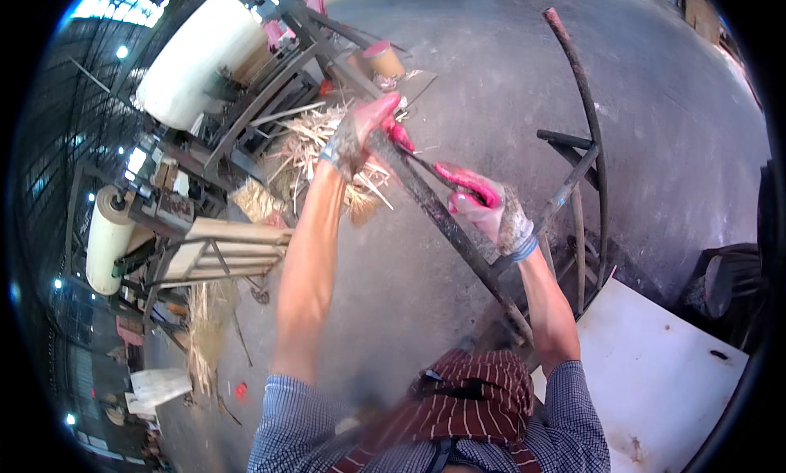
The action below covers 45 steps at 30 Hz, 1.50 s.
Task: The person cleans a dark, curved pipe section using a small scraper or putty knife, removing red residue from the inner and outer surfaces while the pipe is supported by a metal frame.
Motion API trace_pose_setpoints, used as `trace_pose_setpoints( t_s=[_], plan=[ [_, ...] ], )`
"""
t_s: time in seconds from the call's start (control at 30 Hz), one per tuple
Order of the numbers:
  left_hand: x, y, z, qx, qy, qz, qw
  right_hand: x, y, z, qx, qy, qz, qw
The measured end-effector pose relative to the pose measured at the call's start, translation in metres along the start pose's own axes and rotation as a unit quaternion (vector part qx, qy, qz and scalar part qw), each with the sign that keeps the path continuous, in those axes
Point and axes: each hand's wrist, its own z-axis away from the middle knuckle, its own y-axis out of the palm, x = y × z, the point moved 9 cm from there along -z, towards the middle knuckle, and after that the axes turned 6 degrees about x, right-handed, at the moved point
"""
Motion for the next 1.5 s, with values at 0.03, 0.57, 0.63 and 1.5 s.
trace_pose_setpoints(
  t_s=[0.03,0.57,0.63,1.5],
  plan=[
    [0.0,0.019,0.007,0.016,-0.025,0.041,0.999,0.006,0.002,-0.001,-0.015,-0.012,-0.007,1.0],
    [-0.03,0.018,0.018,0.005,0.187,0.063,0.98,-0.077,0.037,0.16,-0.181,0.217,-0.156,0.946],
    [-0.035,0.022,0.025,0.031,0.216,0.077,0.973,-0.075,0.047,0.144,-0.191,0.201,-0.132,0.952],
    [0.002,0.019,0.014,0.135,0.268,0.181,0.937,0.016,0.089,0.065,-0.249,0.065,-0.018,0.966]
  ],
)
